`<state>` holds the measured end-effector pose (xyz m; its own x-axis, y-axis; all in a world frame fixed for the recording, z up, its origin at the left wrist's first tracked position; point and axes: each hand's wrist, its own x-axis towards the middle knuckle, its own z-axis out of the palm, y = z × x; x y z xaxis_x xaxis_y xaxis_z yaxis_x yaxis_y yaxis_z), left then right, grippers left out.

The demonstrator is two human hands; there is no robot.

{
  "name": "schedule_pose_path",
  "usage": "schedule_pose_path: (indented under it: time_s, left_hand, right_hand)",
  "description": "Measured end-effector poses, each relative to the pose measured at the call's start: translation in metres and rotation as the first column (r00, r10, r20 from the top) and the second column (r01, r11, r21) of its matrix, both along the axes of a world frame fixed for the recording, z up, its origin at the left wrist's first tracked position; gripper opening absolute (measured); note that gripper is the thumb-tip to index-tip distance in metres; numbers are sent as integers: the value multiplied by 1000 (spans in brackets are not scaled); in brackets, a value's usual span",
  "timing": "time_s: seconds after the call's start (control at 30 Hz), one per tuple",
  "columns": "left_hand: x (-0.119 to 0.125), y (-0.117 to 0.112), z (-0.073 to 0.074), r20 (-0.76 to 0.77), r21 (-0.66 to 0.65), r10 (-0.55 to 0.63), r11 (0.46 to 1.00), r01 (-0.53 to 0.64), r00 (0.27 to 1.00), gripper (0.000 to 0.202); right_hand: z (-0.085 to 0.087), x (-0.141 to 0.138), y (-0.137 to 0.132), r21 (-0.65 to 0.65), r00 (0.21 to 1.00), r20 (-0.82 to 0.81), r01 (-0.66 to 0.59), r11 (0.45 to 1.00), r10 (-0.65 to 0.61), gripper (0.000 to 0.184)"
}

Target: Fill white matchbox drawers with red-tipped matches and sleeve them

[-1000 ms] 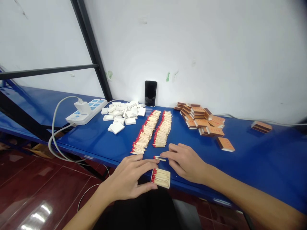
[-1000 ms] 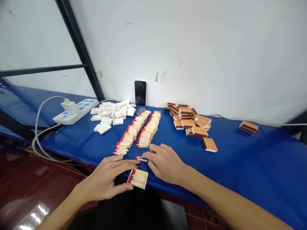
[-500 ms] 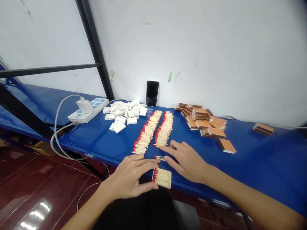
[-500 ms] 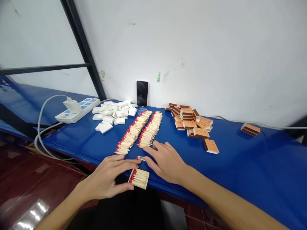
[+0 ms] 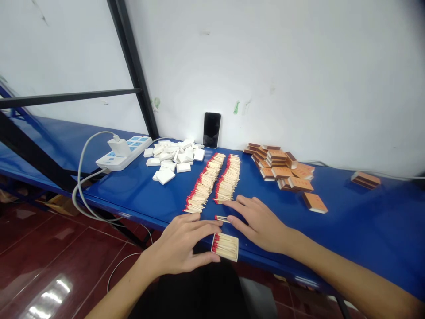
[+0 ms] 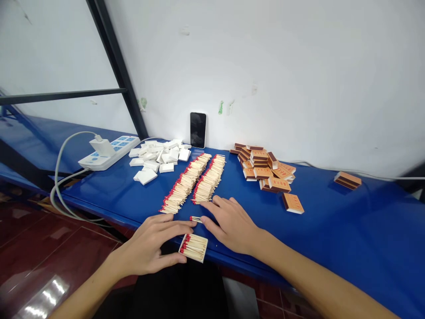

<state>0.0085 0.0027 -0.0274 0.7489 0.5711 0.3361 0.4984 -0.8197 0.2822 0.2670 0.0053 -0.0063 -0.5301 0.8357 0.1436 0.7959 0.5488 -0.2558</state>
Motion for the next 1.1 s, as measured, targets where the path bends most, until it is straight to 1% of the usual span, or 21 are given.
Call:
schedule_pose_path:
  time_s: [0.27, 0.5, 0.7, 0.9, 1.1]
  left_hand:
    - [0, 0, 0, 4, 3, -5, 1000, 5, 1000, 40]
    - [0, 0, 0, 0, -12, -6, 1000, 6, 1000, 40]
    - [1, 0, 0, 8, 6, -3, 1000, 3, 1000, 40]
    - [0, 0, 0, 25, -7, -14, 1000, 14, 1000, 38]
    - [1, 1, -1, 21, -13, -11, 1000, 11, 1000, 38]
  right_hand:
    - [5, 0, 0, -83, 998, -61, -8, 996, 3, 35]
    - [6, 1, 0, -129, 994, -106, -21, 991, 7, 29]
    - [6, 1, 0, -112, 991, -124, -57, 992, 43, 27]
    - [5, 3, 1, -87, 986, -128, -115, 990, 103, 26]
    - [0, 3, 1, -48, 990, -110, -94, 994, 88, 27]
